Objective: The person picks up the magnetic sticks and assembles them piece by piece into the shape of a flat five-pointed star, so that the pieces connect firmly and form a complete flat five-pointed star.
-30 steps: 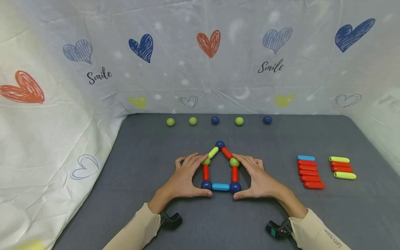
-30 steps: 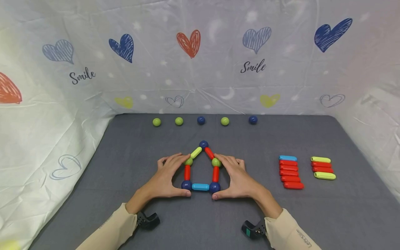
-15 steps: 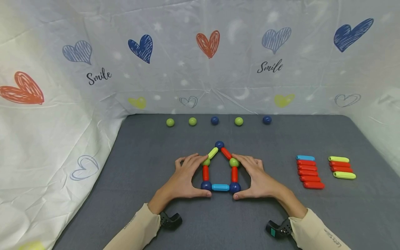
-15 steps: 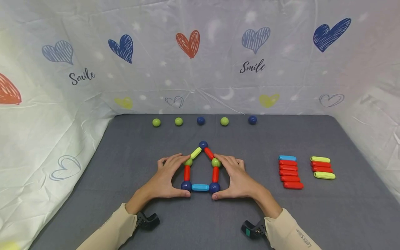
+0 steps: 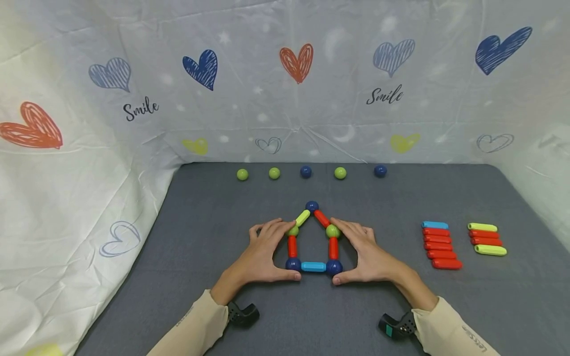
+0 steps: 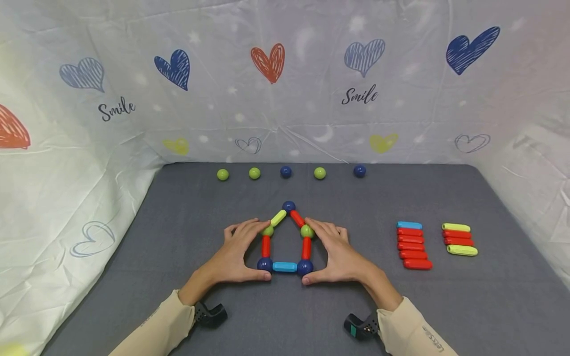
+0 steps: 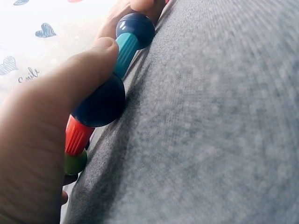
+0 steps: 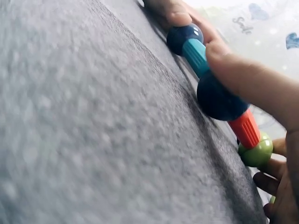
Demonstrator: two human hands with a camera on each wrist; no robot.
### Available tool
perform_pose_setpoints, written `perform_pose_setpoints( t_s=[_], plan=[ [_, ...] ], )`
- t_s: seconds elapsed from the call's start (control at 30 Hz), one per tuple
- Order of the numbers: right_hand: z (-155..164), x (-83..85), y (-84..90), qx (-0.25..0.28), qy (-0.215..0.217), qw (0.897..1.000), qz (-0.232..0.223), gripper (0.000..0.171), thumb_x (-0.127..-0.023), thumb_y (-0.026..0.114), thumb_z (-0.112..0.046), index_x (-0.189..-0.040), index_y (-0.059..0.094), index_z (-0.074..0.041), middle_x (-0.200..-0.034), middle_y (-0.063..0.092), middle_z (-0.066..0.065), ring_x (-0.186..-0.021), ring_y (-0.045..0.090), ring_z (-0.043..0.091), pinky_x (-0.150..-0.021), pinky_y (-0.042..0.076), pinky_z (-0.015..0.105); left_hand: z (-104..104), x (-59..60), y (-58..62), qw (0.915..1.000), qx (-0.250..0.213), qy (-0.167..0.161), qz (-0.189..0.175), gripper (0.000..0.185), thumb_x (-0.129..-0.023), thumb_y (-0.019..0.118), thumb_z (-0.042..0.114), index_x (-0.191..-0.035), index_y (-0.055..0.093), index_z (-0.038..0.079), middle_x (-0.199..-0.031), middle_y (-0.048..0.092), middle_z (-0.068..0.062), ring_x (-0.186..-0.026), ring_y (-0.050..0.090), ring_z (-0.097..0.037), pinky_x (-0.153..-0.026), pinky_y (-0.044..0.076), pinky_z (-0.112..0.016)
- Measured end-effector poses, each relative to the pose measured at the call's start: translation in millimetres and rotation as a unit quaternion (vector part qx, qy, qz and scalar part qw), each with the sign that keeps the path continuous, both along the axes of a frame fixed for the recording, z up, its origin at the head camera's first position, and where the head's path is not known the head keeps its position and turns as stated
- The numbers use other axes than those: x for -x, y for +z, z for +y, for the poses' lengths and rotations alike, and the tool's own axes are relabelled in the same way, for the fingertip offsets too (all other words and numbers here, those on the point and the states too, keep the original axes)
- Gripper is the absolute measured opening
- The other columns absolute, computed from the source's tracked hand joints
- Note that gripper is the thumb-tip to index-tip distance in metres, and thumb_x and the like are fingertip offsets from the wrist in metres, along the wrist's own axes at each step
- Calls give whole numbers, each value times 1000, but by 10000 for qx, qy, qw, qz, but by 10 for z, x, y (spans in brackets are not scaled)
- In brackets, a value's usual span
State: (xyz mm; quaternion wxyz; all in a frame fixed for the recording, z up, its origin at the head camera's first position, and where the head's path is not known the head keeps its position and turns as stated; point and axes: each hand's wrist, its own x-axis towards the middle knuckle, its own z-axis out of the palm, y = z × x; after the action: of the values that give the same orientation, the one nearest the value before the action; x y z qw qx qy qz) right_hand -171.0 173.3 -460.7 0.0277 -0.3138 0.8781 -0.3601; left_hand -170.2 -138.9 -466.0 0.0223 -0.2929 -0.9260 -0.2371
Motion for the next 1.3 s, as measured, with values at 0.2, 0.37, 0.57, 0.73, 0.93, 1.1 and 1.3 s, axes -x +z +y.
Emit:
perform_pose_setpoints(
  t_s=[0.2, 0.37, 0.57, 0.73, 0.93, 1.1, 1.3],
  plan=[
    [16, -11, 32, 49, -165, 9990, -412, 123, -64, 93, -54, -161, 27, -16, -160, 37, 11, -140, 29, 34, -104, 24, 59, -3, -8, 4, 10000, -35, 9, -44, 116, -71, 67, 84, -163, 25, 26, -163, 38, -2, -153, 27, -29, -113, 13, -66],
    [5, -15, 37, -80, -137, 9994, -321, 125, -63, 92, -58, -161, 27, -16, -160, 38, 10, -139, 31, 32, -104, 26, 57, 1, -21, 13, 10000, 16, 47, -55, 115, -71, 76, 73, -163, 24, 27, -164, 37, -2, -153, 27, -30, -113, 13, -66],
    [-11, -19, 38, -82, -150, 9995, -282, 123, -65, 91, -59, -161, 28, -17, -160, 38, 9, -139, 33, 31, -104, 26, 55, -10, -16, -2, 10000, 66, 24, -48, 115, -71, 74, 75, -163, 23, 27, -163, 38, -1, -153, 27, -29, -113, 13, -66],
    [-6, -19, 35, -63, -160, 9995, -267, 122, -65, 91, -58, -161, 28, -17, -160, 38, 9, -139, 34, 31, -103, 25, 54, -8, -11, 6, 10000, 51, -24, -50, 116, -72, 68, 82, -163, 23, 28, -162, 39, -1, -153, 27, -29, -113, 12, -65],
    [11, -29, 42, -135, -193, 9991, -350, 123, -65, 91, -58, -162, 26, -19, -161, 37, 9, -139, 32, 33, -105, 28, 58, -1, -9, 7, 10000, 38, -67, -19, 115, -73, 67, 82, -163, 23, 27, -162, 39, -1, -153, 27, -30, -112, 13, -65],
    [94, -1, 115, -46, -259, 9989, -400, 109, -74, 87, -53, -161, 29, -22, -160, 39, 5, -140, 34, 30, -106, 32, 62, -7, -19, 10, 9998, -138, -108, -64, 110, -76, 70, 74, -163, 23, 26, -166, 33, -5, -154, 25, -31, -112, 12, -65],
    [469, 160, 299, -45, -641, 9979, 80, 73, -85, 82, -38, -149, 53, -19, -146, 56, 6, -131, 45, 27, -102, 27, 55, -35, -13, -5, 9987, -458, -146, -141, 93, -86, 68, 58, -163, 26, 26, -168, 28, -10, -154, 24, -31, -112, 10, -64]
  ],
)
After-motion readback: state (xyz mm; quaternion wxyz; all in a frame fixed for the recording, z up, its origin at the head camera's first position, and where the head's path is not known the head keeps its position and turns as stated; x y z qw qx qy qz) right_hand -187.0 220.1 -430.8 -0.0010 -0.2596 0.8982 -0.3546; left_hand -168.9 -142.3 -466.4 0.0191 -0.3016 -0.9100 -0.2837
